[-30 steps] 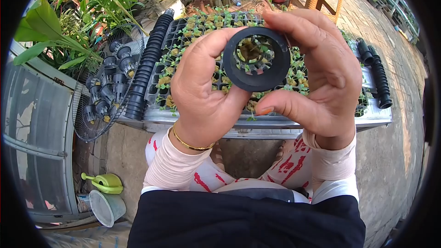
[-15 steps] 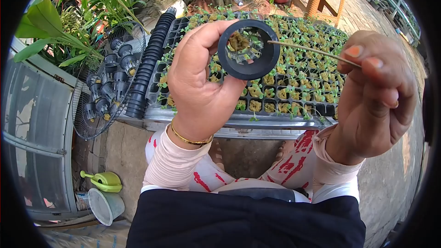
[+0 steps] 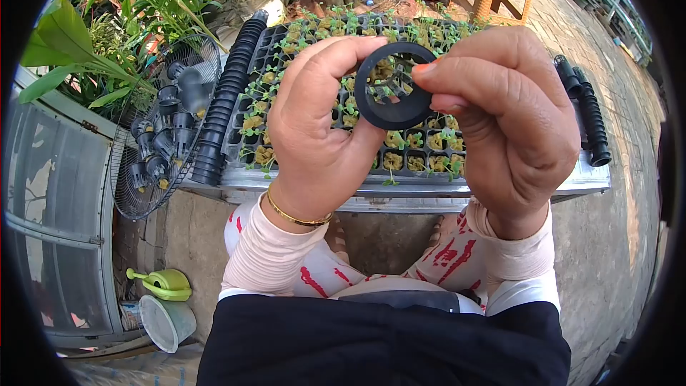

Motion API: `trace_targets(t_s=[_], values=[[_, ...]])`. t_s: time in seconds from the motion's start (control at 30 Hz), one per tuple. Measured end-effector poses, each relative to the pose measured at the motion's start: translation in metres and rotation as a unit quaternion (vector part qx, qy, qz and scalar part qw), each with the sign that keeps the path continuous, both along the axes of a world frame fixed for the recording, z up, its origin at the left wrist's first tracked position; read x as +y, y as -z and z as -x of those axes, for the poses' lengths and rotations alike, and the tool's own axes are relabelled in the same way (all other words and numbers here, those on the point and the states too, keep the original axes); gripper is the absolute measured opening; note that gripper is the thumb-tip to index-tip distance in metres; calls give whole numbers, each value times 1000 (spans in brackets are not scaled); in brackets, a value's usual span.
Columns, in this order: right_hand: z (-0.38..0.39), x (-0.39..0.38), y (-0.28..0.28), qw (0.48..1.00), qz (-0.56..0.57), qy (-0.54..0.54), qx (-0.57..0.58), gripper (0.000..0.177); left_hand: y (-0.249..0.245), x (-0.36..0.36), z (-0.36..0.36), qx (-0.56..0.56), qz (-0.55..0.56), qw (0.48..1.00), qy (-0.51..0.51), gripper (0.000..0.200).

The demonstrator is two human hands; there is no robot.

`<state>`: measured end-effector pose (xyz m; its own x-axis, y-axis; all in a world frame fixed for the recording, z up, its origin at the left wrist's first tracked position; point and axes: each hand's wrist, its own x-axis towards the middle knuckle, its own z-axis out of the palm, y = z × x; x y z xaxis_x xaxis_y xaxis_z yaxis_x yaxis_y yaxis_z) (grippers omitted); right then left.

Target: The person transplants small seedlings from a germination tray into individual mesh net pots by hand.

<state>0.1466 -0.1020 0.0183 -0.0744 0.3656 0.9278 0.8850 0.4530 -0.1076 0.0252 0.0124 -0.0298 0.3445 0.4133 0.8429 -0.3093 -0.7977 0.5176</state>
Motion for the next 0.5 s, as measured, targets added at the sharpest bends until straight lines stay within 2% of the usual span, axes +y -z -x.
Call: trace_targets(t_s=[0.5], values=[[1,1,-1,1000,5,-4,8,11,-3,-4,1,0,28,1000,10,41]])
